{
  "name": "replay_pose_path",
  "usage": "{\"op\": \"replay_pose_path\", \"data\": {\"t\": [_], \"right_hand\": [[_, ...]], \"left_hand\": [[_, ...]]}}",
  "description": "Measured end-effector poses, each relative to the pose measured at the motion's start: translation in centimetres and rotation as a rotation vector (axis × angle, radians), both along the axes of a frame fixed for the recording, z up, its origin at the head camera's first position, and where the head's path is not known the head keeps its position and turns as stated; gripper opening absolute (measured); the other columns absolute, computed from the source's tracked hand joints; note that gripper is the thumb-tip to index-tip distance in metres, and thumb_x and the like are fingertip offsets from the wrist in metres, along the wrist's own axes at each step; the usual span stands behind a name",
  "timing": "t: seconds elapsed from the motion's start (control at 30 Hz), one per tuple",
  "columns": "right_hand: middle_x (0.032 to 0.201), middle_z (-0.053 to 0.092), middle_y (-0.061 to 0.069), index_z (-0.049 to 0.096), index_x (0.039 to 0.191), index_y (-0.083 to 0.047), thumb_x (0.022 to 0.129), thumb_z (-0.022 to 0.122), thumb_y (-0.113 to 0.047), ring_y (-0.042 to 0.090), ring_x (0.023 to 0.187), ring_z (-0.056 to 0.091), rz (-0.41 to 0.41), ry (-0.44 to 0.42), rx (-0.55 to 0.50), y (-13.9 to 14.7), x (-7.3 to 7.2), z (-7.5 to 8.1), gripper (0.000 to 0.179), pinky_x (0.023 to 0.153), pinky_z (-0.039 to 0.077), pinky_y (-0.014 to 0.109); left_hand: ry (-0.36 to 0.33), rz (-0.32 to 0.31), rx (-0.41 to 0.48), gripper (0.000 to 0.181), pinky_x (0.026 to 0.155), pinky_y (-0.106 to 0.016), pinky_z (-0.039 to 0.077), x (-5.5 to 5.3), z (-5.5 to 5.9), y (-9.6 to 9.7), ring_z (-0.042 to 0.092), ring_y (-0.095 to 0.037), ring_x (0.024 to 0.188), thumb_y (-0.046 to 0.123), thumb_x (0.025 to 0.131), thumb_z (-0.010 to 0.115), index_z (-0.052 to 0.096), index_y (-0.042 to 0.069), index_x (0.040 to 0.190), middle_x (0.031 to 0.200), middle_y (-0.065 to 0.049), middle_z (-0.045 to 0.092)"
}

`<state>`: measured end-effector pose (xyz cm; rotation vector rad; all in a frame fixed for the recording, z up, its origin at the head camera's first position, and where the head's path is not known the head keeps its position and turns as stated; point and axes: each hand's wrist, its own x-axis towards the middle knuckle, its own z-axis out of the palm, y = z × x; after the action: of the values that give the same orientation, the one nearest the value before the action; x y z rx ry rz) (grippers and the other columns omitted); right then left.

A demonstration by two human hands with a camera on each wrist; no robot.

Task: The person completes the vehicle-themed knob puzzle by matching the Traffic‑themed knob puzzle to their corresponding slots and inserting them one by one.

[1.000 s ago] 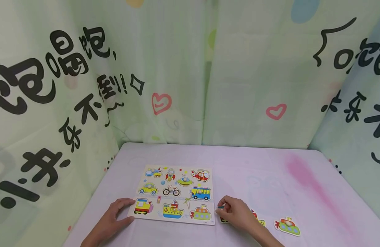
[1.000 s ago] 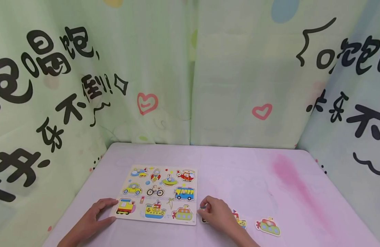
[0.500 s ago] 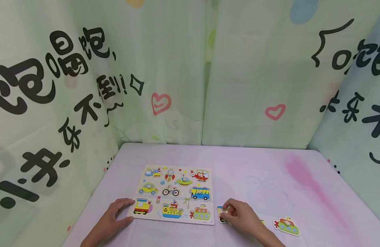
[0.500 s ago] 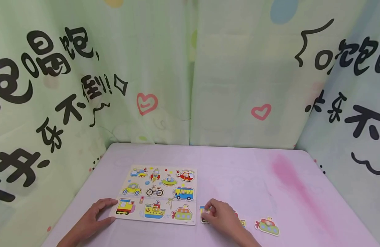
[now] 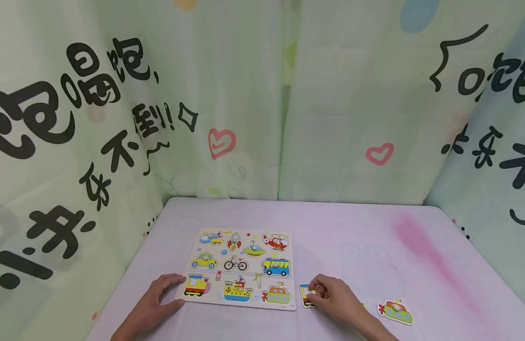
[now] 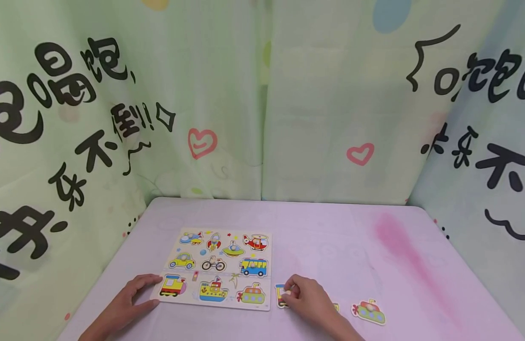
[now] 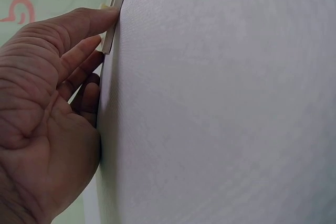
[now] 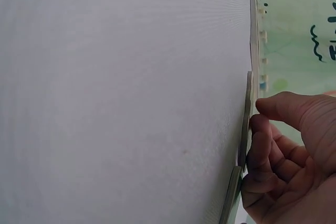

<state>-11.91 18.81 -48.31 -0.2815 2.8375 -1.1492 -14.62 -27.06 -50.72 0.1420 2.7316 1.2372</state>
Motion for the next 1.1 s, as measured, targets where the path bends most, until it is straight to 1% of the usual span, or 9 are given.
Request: {"op": "replay_pose_path", "data": {"t": [0.2, 0.37, 0.47, 0.57, 0.7, 0.8, 1.0, 1.1], "right_hand": [[0.068, 0.052, -0.007, 0.065, 0.09, -0.012, 0.087, 0.078, -0.011, 0.003, 0.056, 0.044, -0.006, 0.009, 0.009, 0.0, -0.2, -0.2, 0.013, 0.052, 0.037, 0.02], [0.069, 0.052, -0.006, 0.065, 0.09, -0.012, 0.086, 0.077, -0.01, 0.004, 0.058, 0.044, -0.038, -0.012, -0.003, -0.1, -0.1, -0.3, 0.013, 0.052, 0.036, 0.02], [0.069, 0.053, -0.005, 0.065, 0.091, -0.011, 0.087, 0.077, -0.011, 0.005, 0.058, 0.044, -0.057, -0.026, -0.04, -0.3, 0.0, -0.3, 0.013, 0.051, 0.036, 0.02], [0.069, 0.053, -0.005, 0.066, 0.091, -0.011, 0.087, 0.078, -0.011, 0.004, 0.058, 0.045, -0.062, -0.022, -0.088, -0.6, 0.2, -0.2, 0.012, 0.051, 0.037, 0.019], [0.07, 0.055, -0.005, 0.066, 0.091, -0.009, 0.087, 0.076, -0.01, 0.002, 0.058, 0.046, -0.032, -0.01, -0.163, -1.0, 0.3, -0.3, 0.011, 0.052, 0.039, 0.018], [0.071, 0.055, -0.004, 0.066, 0.092, -0.009, 0.089, 0.075, -0.01, 0.001, 0.058, 0.047, -0.002, -0.016, -0.205, -1.5, 0.4, -0.3, 0.009, 0.053, 0.04, 0.018], [0.072, 0.055, -0.004, 0.066, 0.093, -0.008, 0.09, 0.076, -0.014, 0.002, 0.06, 0.047, 0.038, -0.044, -0.232, -3.1, 0.4, -0.1, 0.011, 0.053, 0.039, 0.017], [0.072, 0.056, -0.004, 0.066, 0.094, -0.007, 0.092, 0.075, -0.016, 0.002, 0.06, 0.048, 0.073, -0.058, -0.246, -4.0, 0.3, 0.0, 0.012, 0.053, 0.039, 0.017]], "left_hand": [[0.0, 0.0, -0.005, 0.053, 0.116, -0.06, 0.034, -0.1, 0.0, 0.0, 0.045, -0.036, 0.138, 0.022, 0.085, 0.084, 0.064, 0.012, 0.133, 0.143, -0.009, 0.054], [-0.003, 0.0, -0.004, 0.053, 0.116, -0.06, 0.034, -0.1, -0.1, 0.0, 0.045, -0.035, 0.138, 0.023, 0.085, 0.084, 0.064, 0.013, 0.133, 0.143, -0.009, 0.054], [-0.004, 0.0, 0.004, 0.052, 0.117, -0.059, 0.034, 0.0, -0.1, 0.0, 0.045, -0.035, 0.139, 0.022, 0.085, 0.084, 0.064, 0.013, 0.133, 0.143, -0.009, 0.054], [-0.009, 0.002, 0.01, 0.053, 0.117, -0.059, 0.033, 0.0, -0.1, -0.1, 0.044, -0.035, 0.139, 0.022, 0.085, 0.083, 0.064, 0.013, 0.133, 0.143, -0.009, 0.054], [-0.017, 0.003, 0.006, 0.054, 0.117, -0.061, 0.032, -0.1, -0.1, 0.0, 0.044, -0.036, 0.139, 0.023, 0.085, 0.084, 0.064, 0.012, 0.134, 0.144, -0.01, 0.053], [-0.024, 0.003, 0.007, 0.054, 0.117, -0.061, 0.032, -0.1, 0.0, 0.0, 0.044, -0.036, 0.139, 0.023, 0.085, 0.084, 0.064, 0.012, 0.134, 0.144, -0.01, 0.053], [-0.027, 0.006, -0.003, 0.055, 0.116, -0.062, 0.033, -0.2, -0.1, 0.0, 0.044, -0.036, 0.139, 0.024, 0.084, 0.084, 0.064, 0.012, 0.134, 0.144, -0.009, 0.053], [-0.026, 0.008, 0.0, 0.055, 0.116, -0.061, 0.033, -0.2, -0.1, 0.0, 0.044, -0.036, 0.138, 0.024, 0.084, 0.084, 0.064, 0.012, 0.134, 0.143, -0.009, 0.053]]}}
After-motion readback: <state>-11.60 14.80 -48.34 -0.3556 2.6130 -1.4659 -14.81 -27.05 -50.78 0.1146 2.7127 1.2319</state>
